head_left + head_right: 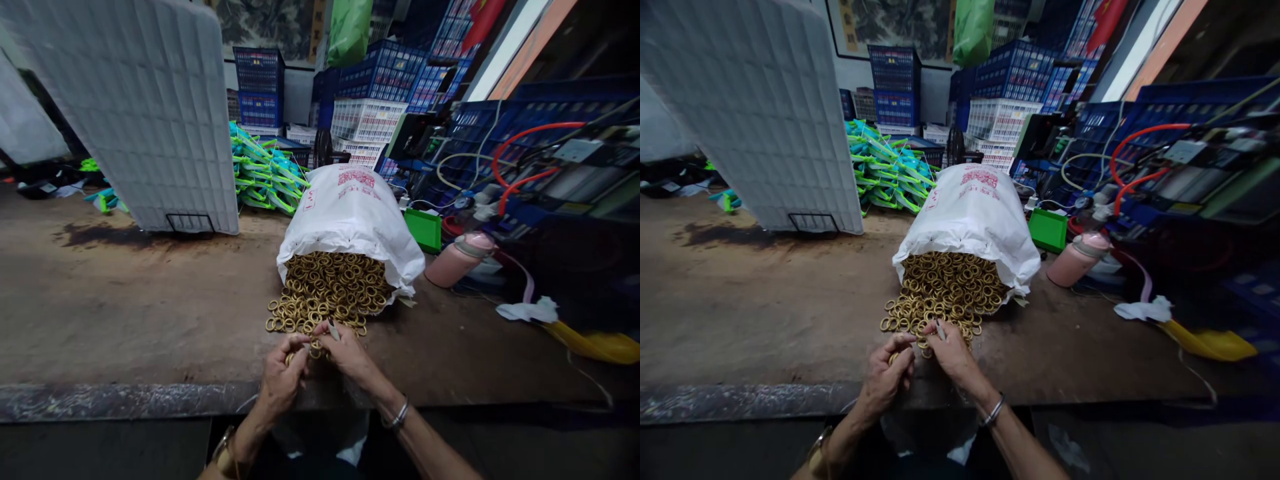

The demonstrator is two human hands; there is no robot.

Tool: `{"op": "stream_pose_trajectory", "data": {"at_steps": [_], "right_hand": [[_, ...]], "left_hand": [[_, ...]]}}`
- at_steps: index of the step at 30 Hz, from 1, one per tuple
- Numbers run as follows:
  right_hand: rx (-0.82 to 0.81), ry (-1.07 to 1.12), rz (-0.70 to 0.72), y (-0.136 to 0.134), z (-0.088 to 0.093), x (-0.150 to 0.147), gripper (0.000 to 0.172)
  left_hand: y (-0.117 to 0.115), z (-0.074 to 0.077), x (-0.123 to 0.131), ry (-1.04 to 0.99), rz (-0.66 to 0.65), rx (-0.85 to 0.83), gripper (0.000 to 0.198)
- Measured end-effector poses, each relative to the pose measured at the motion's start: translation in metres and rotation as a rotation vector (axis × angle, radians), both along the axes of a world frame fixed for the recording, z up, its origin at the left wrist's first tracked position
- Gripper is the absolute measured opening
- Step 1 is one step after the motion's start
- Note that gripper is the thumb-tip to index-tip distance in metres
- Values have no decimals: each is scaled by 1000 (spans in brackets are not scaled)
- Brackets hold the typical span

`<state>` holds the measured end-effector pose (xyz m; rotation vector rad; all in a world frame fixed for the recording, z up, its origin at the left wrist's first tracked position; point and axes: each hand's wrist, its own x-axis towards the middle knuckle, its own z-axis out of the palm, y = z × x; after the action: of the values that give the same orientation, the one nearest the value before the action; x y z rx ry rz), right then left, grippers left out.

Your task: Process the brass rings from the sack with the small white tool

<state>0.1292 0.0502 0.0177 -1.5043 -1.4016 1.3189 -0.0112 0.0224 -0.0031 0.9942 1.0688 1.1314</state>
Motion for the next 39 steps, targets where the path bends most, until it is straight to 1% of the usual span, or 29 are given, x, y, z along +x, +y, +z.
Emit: {"op": "stream_pose_trajectory", "data": {"at_steps": [1, 3, 5, 7, 9, 11, 13, 15, 18, 23, 28, 30, 33, 36, 39], "right_hand": [[-34, 39, -4, -1, 1, -2, 11], [-98, 96, -13, -3, 2, -6, 10], [-140, 121, -14, -4, -1, -8, 11], [-124, 115, 3, -6, -5, -10, 15], [-59, 84, 19, -6, -10, -10, 22], [8, 38, 22, -7, -13, -11, 24], [54, -28, 17, -7, -14, -11, 23], [92, -103, 20, -7, -12, -12, 22], [131, -144, 46, -8, -9, -12, 23], [137, -54, 60, -7, -10, -11, 27], [122, 18, 82, -6, -15, -11, 32], [119, 15, 87, -6, -15, -11, 33], [181, -86, 77, -7, -14, -10, 32], [267, -300, 69, -10, -10, -8, 29], [315, -481, 149, -17, -8, -7, 19]], "left_hand": [[-1, 0, 0, 68, 1, 83, 22], [-1, 0, -1, 136, -8, 237, 18], [-2, 0, -2, 143, -20, 291, 14], [-2, 1, -2, 96, -12, 245, 13], [-2, 2, 0, 0, 3, 142, 13], [-3, 3, 1, -82, -3, 11, 19], [-5, 4, 2, -108, -44, -103, 24], [-6, 4, 2, -96, -90, -167, 28], [-8, 5, 2, -119, -120, -188, 31], [-9, 6, 0, -282, -141, -206, 28], [-10, 7, 0, -365, -157, -251, 29], [-10, 7, 0, -395, -159, -250, 29], [-11, 9, 1, -423, -143, -256, 29], [-11, 11, 1, -419, -111, -271, 30], [-9, 10, 0, -403, -84, -247, 32]]}}
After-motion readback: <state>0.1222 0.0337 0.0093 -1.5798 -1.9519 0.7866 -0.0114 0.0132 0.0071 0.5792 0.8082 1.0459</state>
